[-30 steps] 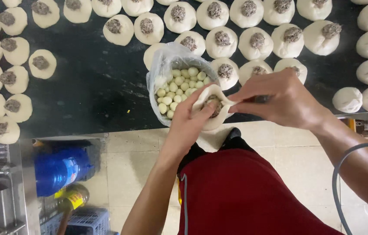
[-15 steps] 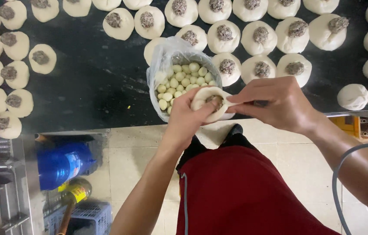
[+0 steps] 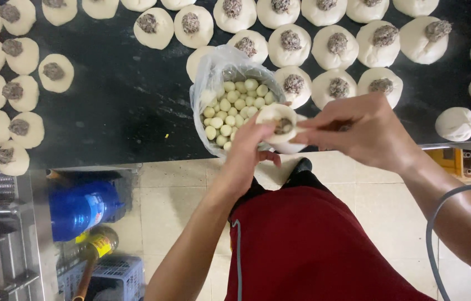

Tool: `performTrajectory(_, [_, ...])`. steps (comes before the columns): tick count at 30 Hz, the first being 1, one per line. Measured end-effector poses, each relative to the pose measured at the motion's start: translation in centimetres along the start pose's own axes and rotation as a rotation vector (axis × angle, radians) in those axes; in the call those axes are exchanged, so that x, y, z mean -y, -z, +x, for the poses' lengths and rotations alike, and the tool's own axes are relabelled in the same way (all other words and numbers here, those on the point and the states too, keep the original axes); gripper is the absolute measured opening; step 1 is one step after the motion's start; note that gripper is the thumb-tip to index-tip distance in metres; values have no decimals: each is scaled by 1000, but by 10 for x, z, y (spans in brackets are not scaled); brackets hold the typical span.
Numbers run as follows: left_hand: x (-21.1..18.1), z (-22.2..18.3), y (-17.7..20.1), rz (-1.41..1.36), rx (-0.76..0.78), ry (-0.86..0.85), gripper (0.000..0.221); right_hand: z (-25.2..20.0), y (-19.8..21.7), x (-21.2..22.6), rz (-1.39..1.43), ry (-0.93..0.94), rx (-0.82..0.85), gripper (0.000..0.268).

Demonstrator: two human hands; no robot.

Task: Making steamed buns by filling dough with meat and eggs and sealing them.

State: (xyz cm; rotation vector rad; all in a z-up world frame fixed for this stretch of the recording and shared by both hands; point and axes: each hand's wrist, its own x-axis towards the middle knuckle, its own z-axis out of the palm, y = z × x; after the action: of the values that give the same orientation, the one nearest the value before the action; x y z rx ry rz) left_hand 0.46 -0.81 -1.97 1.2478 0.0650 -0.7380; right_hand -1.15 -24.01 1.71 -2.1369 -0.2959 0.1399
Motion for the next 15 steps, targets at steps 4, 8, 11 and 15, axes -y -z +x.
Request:
performTrajectory(4, [-26,-18,-10,212,50,-92,62,3,3,0,141,186,62,12])
performTrajectory(8, [-22,-21,-4,262,164,-111,62,4,4,5,253,27,98,34])
performTrajectory(11, [-18,-20,-4,31,228,-84,65,0,2,0,237,-5,64,27])
performTrajectory(15, [-7,-22,1,-424,161,-28,75,-6,2,5,248,20,-75,12])
